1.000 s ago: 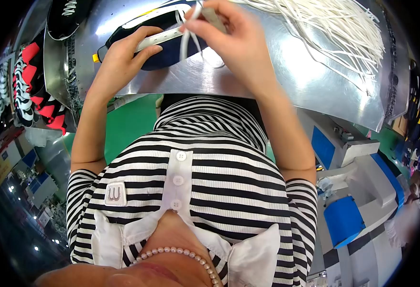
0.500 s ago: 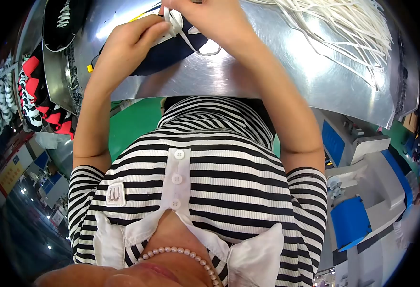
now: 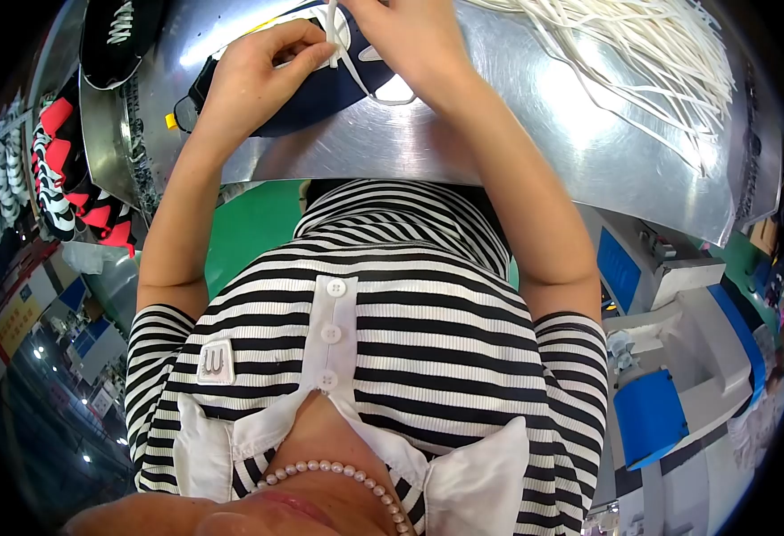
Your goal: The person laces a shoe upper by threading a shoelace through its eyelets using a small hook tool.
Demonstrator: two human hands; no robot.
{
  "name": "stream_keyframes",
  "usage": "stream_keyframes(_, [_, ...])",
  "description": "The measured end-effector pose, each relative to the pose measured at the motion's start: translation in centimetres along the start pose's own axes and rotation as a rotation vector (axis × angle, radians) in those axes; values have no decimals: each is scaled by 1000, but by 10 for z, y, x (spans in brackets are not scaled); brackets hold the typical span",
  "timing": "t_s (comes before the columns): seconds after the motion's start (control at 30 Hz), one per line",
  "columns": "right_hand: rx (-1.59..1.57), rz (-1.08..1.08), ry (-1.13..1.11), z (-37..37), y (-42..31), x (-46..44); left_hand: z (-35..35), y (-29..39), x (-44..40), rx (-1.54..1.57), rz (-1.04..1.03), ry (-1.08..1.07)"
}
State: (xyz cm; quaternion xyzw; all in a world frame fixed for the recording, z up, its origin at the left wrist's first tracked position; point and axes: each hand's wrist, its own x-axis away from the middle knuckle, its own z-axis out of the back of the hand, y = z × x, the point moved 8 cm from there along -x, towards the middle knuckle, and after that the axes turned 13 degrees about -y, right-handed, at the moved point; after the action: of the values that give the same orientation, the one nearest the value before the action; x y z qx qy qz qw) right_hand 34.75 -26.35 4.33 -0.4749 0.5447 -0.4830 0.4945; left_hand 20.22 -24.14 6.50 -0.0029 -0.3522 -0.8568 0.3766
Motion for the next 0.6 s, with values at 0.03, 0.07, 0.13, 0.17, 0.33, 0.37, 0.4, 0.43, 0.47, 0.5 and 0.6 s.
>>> stream_keyframes(0.03, [2, -2, -3, 1, -3, 6, -2, -2, 0, 3, 1, 1])
stream_keyframes(0.07, [59, -56, -32, 2, -2, 13, -1, -3, 1, 27, -21, 35])
stream_keyframes(0.13, [118, -111, -66, 2, -4, 31, 2, -3, 2, 54, -41, 71])
stream_keyframes(0.17, [183, -153, -119, -2, -4, 42, 2, -5, 1, 83, -5, 70])
stream_keyframes(0.33, [304, -94, -181, -12, 8, 58, 2, -6, 0, 104, 27, 73])
stream_keyframes(0.37, [305, -92, -177, -11, 9, 57, 2, -6, 0, 95, 42, 70])
stream_keyframes(0.4, [343, -104, -190, -12, 10, 56, 2, -7, 0, 85, 57, 67])
stream_keyframes(0.43, [381, -117, -203, -13, 11, 55, 2, -7, -1, 84, 55, 67])
stream_keyframes(0.47, [382, -118, -202, -14, 10, 54, 1, -10, -1, 91, 73, 50])
stream_keyframes(0.5, [421, -156, -199, -14, 11, 53, -1, -13, -1, 98, 91, 33])
stream_keyframes(0.6, [560, -180, -191, -13, 13, 52, -4, -7, 0, 129, -12, -5])
